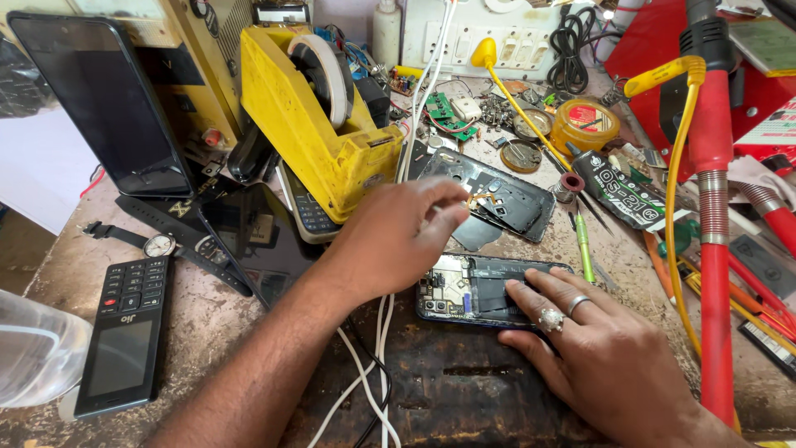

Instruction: The person works on a disassembled smartphone at a cluttered repair bench, prying and repositioning internal components and a flex cable inside the phone body, lifting and repositioning the back cover, and finally using a small screwdriver on the phone's internals.

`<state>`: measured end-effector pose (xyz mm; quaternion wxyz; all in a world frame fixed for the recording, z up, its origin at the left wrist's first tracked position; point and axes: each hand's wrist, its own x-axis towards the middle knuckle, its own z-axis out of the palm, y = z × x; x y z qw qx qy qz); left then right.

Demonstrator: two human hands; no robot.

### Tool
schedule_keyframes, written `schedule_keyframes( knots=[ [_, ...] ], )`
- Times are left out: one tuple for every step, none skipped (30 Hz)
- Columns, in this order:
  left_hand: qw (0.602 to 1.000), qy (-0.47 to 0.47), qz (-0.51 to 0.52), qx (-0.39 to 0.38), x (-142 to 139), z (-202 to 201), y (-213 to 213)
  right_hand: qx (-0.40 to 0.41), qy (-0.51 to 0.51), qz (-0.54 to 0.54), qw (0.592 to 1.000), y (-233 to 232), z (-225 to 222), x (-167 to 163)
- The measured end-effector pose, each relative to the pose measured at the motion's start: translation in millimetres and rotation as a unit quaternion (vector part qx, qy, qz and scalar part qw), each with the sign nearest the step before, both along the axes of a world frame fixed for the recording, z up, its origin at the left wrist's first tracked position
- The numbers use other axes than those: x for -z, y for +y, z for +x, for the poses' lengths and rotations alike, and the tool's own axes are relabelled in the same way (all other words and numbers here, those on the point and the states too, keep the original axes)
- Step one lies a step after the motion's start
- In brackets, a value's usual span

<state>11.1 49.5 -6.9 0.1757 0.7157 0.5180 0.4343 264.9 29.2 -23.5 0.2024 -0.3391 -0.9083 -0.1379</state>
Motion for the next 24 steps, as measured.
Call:
schedule_keyframes(
  knots=[
    [0.999, 0.036, -0.009, 0.006, -1.5, -1.7, -1.6, 0.002, -0.004, -0.004, 1.000, 0.3, -0.8, -1.5],
    [0.997, 0.072, -0.018, 0.013, -3.5, -3.3, -3.5, 0.004, -0.004, -0.013, 1.000, 0.6, -1.2, -3.1],
    [0.994, 0.096, -0.049, 0.014, -5.5, -4.6, -5.9, 0.007, -0.004, -0.022, 1.000, 0.6, -1.0, -4.4],
    [0.989, 0.120, -0.081, 0.017, -7.8, -5.6, -8.5, 0.010, -0.004, -0.031, 0.999, 0.7, -0.9, -5.3],
    [0.983, 0.144, -0.112, 0.019, -10.2, -5.9, -11.3, 0.005, -0.006, -0.030, 1.000, 0.9, -0.6, -5.6],
    [0.977, 0.172, -0.122, 0.026, -12.6, -5.9, -14.4, 0.001, -0.009, -0.029, 1.000, 1.1, -0.1, -5.7],
    [0.971, 0.199, -0.131, 0.033, -14.8, -5.6, -17.8, -0.003, -0.012, -0.027, 1.000, 1.4, 0.5, -5.8],
    [0.963, 0.226, -0.139, 0.039, -17.2, -5.5, -20.6, -0.002, -0.014, -0.029, 0.999, 1.3, 0.9, -6.0],
    [0.957, 0.251, -0.141, 0.044, -19.1, -4.6, -23.4, -0.001, -0.016, -0.031, 0.999, 0.8, 1.5, -6.6],
    [0.949, 0.277, -0.141, 0.048, -20.4, -3.5, -26.6, -0.001, -0.018, -0.032, 0.999, 0.8, 1.2, -7.6],
    [0.941, 0.302, -0.142, 0.053, -21.4, -2.6, -28.7, -0.013, -0.012, -0.034, 0.999, 1.4, 2.1, -10.6],
    [0.939, 0.307, -0.141, 0.056, -22.3, -1.6, -29.0, -0.026, -0.007, -0.034, 0.999, 2.8, 4.0, -16.3],
    [0.937, 0.313, -0.141, 0.059, -22.5, -0.5, -29.1, -0.040, -0.002, -0.035, 0.999, 4.1, 3.2, -20.9],
    [0.935, 0.319, -0.141, 0.060, -22.3, -0.4, -29.1, -0.001, 0.001, -0.061, 0.998, 7.9, 0.6, -25.7],
    [0.937, 0.305, -0.160, 0.059, -21.7, -1.2, -28.6, 0.039, 0.005, -0.088, 0.995, 16.4, -2.1, -32.4],
    [0.938, 0.292, -0.178, 0.058, -21.1, -2.8, -27.1, 0.080, 0.009, -0.113, 0.990, 27.6, -7.0, -38.6],
    [0.938, 0.279, -0.197, 0.058, -19.7, -3.2, -25.7, 0.161, -0.054, -0.151, 0.974, 42.2, -14.7, -43.0],
    [0.957, 0.242, -0.154, 0.054, -17.7, -3.2, -24.4, 0.239, -0.119, -0.187, 0.945, 57.6, -20.7, -48.4],
    [0.971, 0.206, -0.109, 0.048, -15.9, -3.8, -21.8, 0.208, -0.095, -0.183, 0.956, 71.7, -27.2, -51.6],
    [0.983, 0.168, -0.063, 0.041, -14.1, -4.5, -19.0, 0.176, -0.072, -0.179, 0.965, 83.6, -34.7, -52.1],
    [0.989, 0.141, -0.045, 0.021, -11.8, -3.9, -16.2, 0.171, -0.085, -0.173, 0.966, 92.0, -38.7, -51.6],
    [0.993, 0.114, -0.025, 0.000, -9.6, -2.8, -13.0, 0.164, -0.098, -0.166, 0.967, 99.7, -42.2, -50.6],
    [0.996, 0.087, -0.008, -0.022, -7.3, -2.3, -10.8, 0.158, -0.111, -0.161, 0.968, 105.2, -44.2, -48.9],
    [0.997, 0.071, 0.004, -0.029, -5.2, -1.9, -9.0, 0.169, -0.112, -0.177, 0.963, 109.0, -44.8, -47.0]
  ],
)
